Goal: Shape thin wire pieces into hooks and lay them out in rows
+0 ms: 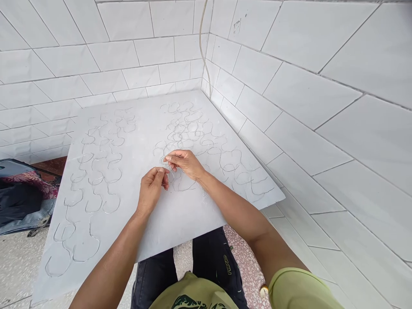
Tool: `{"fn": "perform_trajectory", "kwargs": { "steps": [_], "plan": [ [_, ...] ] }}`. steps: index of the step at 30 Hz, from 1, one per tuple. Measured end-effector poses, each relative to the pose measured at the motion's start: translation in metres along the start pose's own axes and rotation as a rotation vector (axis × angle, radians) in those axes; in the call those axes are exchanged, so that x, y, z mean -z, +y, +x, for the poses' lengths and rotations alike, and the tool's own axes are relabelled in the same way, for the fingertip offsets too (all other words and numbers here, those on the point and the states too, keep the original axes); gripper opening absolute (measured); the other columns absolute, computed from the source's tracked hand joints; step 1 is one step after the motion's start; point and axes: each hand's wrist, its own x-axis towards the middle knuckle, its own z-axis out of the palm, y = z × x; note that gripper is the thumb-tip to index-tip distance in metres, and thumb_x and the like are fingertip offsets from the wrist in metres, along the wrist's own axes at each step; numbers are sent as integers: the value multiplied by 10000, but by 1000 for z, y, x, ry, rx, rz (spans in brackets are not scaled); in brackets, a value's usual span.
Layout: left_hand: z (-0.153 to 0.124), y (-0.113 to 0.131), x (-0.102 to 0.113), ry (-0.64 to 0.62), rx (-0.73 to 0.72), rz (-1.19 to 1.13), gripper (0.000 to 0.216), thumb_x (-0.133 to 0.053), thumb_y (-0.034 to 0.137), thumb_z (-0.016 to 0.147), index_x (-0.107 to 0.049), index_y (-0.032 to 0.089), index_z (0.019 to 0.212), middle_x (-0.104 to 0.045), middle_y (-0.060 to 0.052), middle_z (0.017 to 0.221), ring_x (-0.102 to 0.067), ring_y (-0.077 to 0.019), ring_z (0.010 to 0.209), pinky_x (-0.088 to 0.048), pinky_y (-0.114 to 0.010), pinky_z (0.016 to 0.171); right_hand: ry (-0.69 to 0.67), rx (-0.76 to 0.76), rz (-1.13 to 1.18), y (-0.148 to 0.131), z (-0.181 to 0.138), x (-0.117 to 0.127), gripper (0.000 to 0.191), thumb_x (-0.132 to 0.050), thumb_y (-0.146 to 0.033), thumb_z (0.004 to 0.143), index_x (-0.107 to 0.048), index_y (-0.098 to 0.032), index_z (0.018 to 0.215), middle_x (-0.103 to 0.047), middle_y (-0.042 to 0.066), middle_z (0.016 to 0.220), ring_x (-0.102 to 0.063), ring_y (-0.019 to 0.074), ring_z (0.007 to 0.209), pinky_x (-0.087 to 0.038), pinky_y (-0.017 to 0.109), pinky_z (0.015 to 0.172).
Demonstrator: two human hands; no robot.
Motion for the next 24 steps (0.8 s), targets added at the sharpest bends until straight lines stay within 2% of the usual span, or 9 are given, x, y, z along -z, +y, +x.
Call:
{"fn": "perform_trajectory", "kwargs": {
  "steps": [4, 9, 12, 20, 24],
  "plan": [
    [4, 0, 1, -101, 70, -88, 225, -774, 407, 865, -771, 183, 843, -677, -34, 824, -590, -135, 731, -495, -297, 785, -45, -29, 21, -2, -1, 2, 329, -802, -460, 860, -798, -142, 945, -619, 13, 737, -575, 124, 702, -472, 246, 597],
    [6, -2, 3, -150, 125, -164, 228, -838, 394, 817, -771, 184, 759, -652, -30, 759, -590, -152, 773, -454, -286, 726, -129, -54, 28, 0, 0, 2, 354, -787, -495, 875, -782, -141, 893, -643, 30, 782, -582, 124, 706, -479, 242, 590],
    [6, -2, 4, -164, 149, -213, 238, -854, 383, 806, -765, 175, 732, -663, -39, 765, -597, -152, 796, -462, -284, 740, -152, -50, 12, 0, 0, 3, 362, -779, -505, 882, -757, -146, 839, -644, 26, 776, -584, 118, 683, -482, 240, 594],
    [2, 3, -2, -147, 227, -361, 207, -880, 335, 776, -786, 152, 751, -694, -52, 799, -576, -115, 694, -485, -279, 720, -224, -20, 8, -1, 0, 9, 364, -769, -505, 895, -731, -149, 833, -650, 18, 767, -597, 114, 647, -505, 255, 629],
    [0, 4, -3, -144, 230, -384, 204, -869, 339, 787, -797, 149, 809, -678, -40, 744, -574, -112, 680, -485, -272, 713, -235, 3, 19, 0, 1, 11, 361, -769, -503, 900, -728, -153, 825, -654, 29, 768, -615, 132, 689, -505, 259, 630]
  ]
}}
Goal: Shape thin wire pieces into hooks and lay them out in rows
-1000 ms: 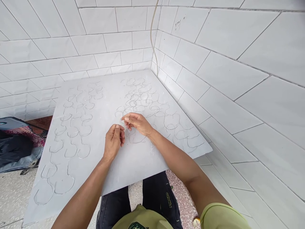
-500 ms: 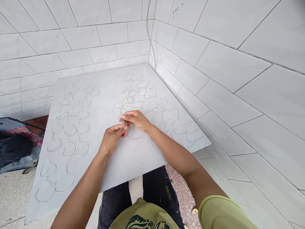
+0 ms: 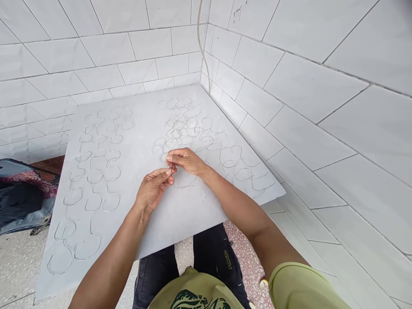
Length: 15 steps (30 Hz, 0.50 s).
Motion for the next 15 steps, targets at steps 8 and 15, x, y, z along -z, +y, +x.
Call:
{"fn": "perform_trajectory", "kwargs": {
  "steps": [8, 15],
  "plan": [
    [3, 2, 4, 16, -38, 79, 305, -810, 449, 848, -795, 151, 911, -713, -69, 841, -625, -141, 742, -503, -297, 751, 83, 11, -54, -5, -1, 2, 348, -740, -488, 931, -748, -144, 878, -643, 17, 738, -591, 114, 651, -469, 243, 593],
    [2, 2, 7, 166, -167, 295, 426, -709, 568, 905, -746, 172, 753, -630, -45, 727, -563, -134, 661, -431, -259, 592, 119, 11, -56, -8, -2, 3, 398, -722, -552, 924, -712, -156, 883, -627, 6, 723, -533, 106, 602, -449, 250, 562]
  ]
}}
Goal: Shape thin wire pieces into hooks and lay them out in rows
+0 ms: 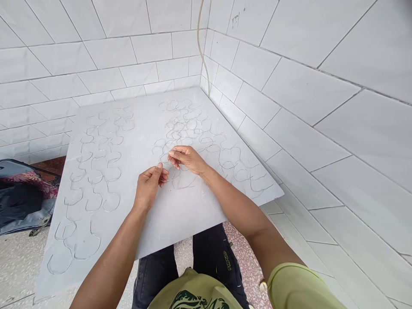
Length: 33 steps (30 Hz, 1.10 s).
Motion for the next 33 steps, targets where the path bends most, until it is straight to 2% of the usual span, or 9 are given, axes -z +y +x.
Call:
{"fn": "perform_trajectory", "kwargs": {
  "steps": [3, 8, 15, 22, 33],
  "plan": [
    [-2, 1, -2, 49, 9, 39, 438, -681, 589, 917, -738, 178, 779, -623, -36, 731, -530, -115, 588, -401, -252, 531, -6, -14, -1, -4, -1, -1, 435, -685, -595, 935, -706, -161, 924, -624, 3, 737, -534, 106, 603, -458, 250, 566],
    [-1, 1, -3, 136, -10, -61, 451, -649, 610, 931, -696, 180, 804, -602, -28, 722, -510, -107, 520, -309, -241, 436, -19, -80, -68, -7, -2, -4, 505, -636, -658, 941, -708, -161, 997, -654, 25, 805, -588, 120, 660, -472, 240, 561],
    [1, 3, 2, 131, 38, -226, 407, -668, 548, 930, -701, 149, 855, -607, -44, 760, -550, -114, 553, -362, -242, 451, -103, -147, -214, 7, -3, -13, 427, -664, -581, 949, -706, -158, 904, -681, 33, 789, -611, 124, 674, -490, 238, 583],
    [3, 3, 5, 168, 16, -141, 284, -687, 435, 905, -721, 154, 886, -613, -44, 878, -525, -82, 553, -331, -227, 431, 3, -114, -298, 7, -4, -12, 384, -599, -515, 998, -662, -173, 834, -648, 13, 705, -572, 109, 598, -469, 232, 556],
    [8, -4, 10, 150, -47, -76, 269, -762, 396, 858, -800, 163, 987, -620, -37, 864, -578, -113, 648, -464, -261, 550, 169, -149, -262, 7, -2, -16, 255, -606, -399, 981, -670, -179, 868, -638, 2, 681, -561, 106, 549, -456, 228, 509]
  ]
}}
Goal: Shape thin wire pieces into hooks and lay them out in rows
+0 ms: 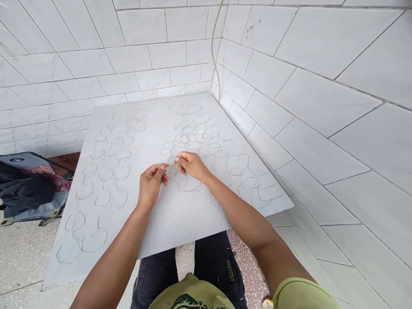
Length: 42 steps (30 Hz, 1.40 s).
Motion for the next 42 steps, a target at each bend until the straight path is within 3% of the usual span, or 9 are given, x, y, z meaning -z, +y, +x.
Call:
{"fn": "perform_trajectory", "kwargs": {
  "steps": [11, 21, 29, 34, 39, 42],
  "plan": [
    [-2, -2, -3, -78, 74, -33, 293, -803, 385, 842, -828, 144, 1006, -643, -24, 739, -590, -124, 611, -512, -297, 614, 21, 60, -88, 1, 3, 12, 270, -606, -432, 971, -691, -191, 884, -600, -22, 643, -523, 104, 535, -413, 229, 509],
    [-4, -11, -7, -116, 172, -141, 320, -871, 381, 785, -838, 119, 966, -732, -83, 868, -636, -128, 674, -581, -321, 696, 145, 146, -133, 4, 4, 4, 244, -588, -392, 957, -639, -206, 808, -546, -36, 606, -502, 122, 567, -427, 247, 558],
    [-5, -5, -9, -12, 131, -163, 296, -878, 359, 761, -830, 116, 925, -740, -116, 997, -635, -140, 721, -603, -350, 699, 108, 189, -236, 1, 0, 7, 249, -582, -409, 971, -652, -212, 837, -599, -20, 677, -591, 139, 655, -461, 260, 618],
    [-4, -4, -7, -23, 139, -137, 329, -846, 400, 793, -817, 117, 956, -715, -108, 981, -640, -151, 735, -590, -363, 717, 86, 131, -186, 0, -1, 2, 220, -563, -369, 963, -690, -212, 876, -647, -5, 732, -599, 141, 671, -498, 267, 632],
    [-1, -4, -2, 56, 54, -62, 431, -806, 516, 828, -802, 147, 1051, -702, -91, 1006, -655, -180, 849, -574, -393, 858, 114, 114, -215, 7, 0, -1, 236, -550, -388, 974, -680, -215, 880, -633, -6, 735, -569, 137, 646, -456, 260, 591],
    [2, -3, 0, 105, 1, -21, 463, -795, 556, 831, -802, 162, 1076, -715, -95, 1029, -660, -193, 896, -562, -405, 912, 89, 195, -317, 7, -3, -5, 250, -523, -358, 991, -626, -214, 813, -580, -13, 698, -541, 139, 650, -416, 266, 596]
  ]
}}
